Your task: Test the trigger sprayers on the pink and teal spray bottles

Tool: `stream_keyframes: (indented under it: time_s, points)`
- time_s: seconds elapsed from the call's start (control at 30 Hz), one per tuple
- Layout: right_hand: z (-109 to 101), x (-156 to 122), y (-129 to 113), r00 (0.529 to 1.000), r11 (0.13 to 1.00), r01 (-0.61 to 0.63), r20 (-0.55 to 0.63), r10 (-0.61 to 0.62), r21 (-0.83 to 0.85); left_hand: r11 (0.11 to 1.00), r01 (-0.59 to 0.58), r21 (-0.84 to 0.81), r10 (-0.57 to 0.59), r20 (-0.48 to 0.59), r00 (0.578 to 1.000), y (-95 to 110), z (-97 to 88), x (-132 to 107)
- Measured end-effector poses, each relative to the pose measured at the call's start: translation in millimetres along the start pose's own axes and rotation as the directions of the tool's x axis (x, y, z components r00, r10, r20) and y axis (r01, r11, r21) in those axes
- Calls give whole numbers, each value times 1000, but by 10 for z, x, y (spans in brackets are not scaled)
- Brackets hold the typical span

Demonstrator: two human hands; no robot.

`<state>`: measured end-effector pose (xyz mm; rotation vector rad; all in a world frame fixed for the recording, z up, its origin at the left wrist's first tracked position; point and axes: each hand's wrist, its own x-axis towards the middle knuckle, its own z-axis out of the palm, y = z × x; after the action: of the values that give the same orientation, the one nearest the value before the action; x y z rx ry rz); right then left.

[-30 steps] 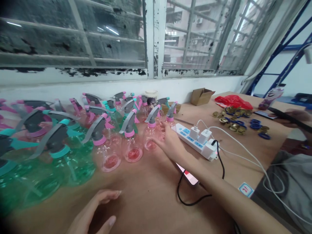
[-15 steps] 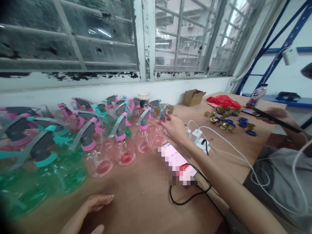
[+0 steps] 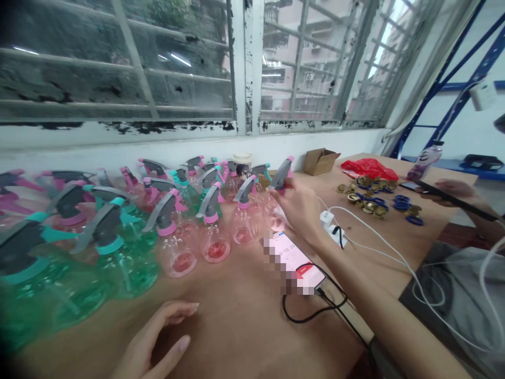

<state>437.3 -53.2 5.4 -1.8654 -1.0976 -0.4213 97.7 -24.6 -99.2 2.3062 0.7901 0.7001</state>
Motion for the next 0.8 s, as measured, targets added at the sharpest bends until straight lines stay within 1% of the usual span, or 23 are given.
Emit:
stream_keyframes:
  time_s: [0.07,0.1,0.17,0.23,0.3,0.33,0.4,0.47,0.5,0.57,0.63,0.7,0.8]
  points:
    - [-170,-142,-150,998,998,65,-3,-65,6,998,37,-49,-38,-11,999,43,8,-8]
    - [-239,-232,-239,994,994,104,25,-105,36,996,47,-73,-48,-16,999,62,8,-12]
    - [-326,-437,-438,978,983,154,125,-166,103,993,44,-110,-46,-13,999,100,-16,-15]
    - [-338,-653,-651,940,964,197,244,-237,180,991,15,-136,-17,-11,1000,143,-84,-14]
    - [-284,-855,-867,884,924,222,337,-325,310,987,-17,-162,9,-49,999,201,-208,-16]
    - [-239,-946,-974,858,904,213,372,-354,370,983,-38,-180,26,-68,997,236,-291,-21]
    - [-131,-1105,-1183,814,872,176,431,-390,457,977,-21,-214,-1,-99,995,307,-483,-49]
    - [-11,-1238,-1376,779,852,154,469,-416,500,981,5,-192,-27,-116,993,362,-683,-103]
    - [50,-1298,-1462,767,840,155,472,-434,520,984,-3,-179,-23,-139,990,378,-776,-140]
    - [173,-1408,-1606,744,807,173,462,-482,564,988,21,-156,-45,-153,987,384,-934,-225]
    - [287,-1509,-1718,724,766,201,434,-536,611,989,48,-137,-69,-152,986,372,-1052,-310]
    - [379,-1599,-1815,707,727,222,407,-578,649,989,76,-128,-94,-143,985,362,-1138,-376]
    - [464,-1709,-1961,703,671,223,360,-613,707,978,104,-179,-131,-148,980,360,-1218,-422]
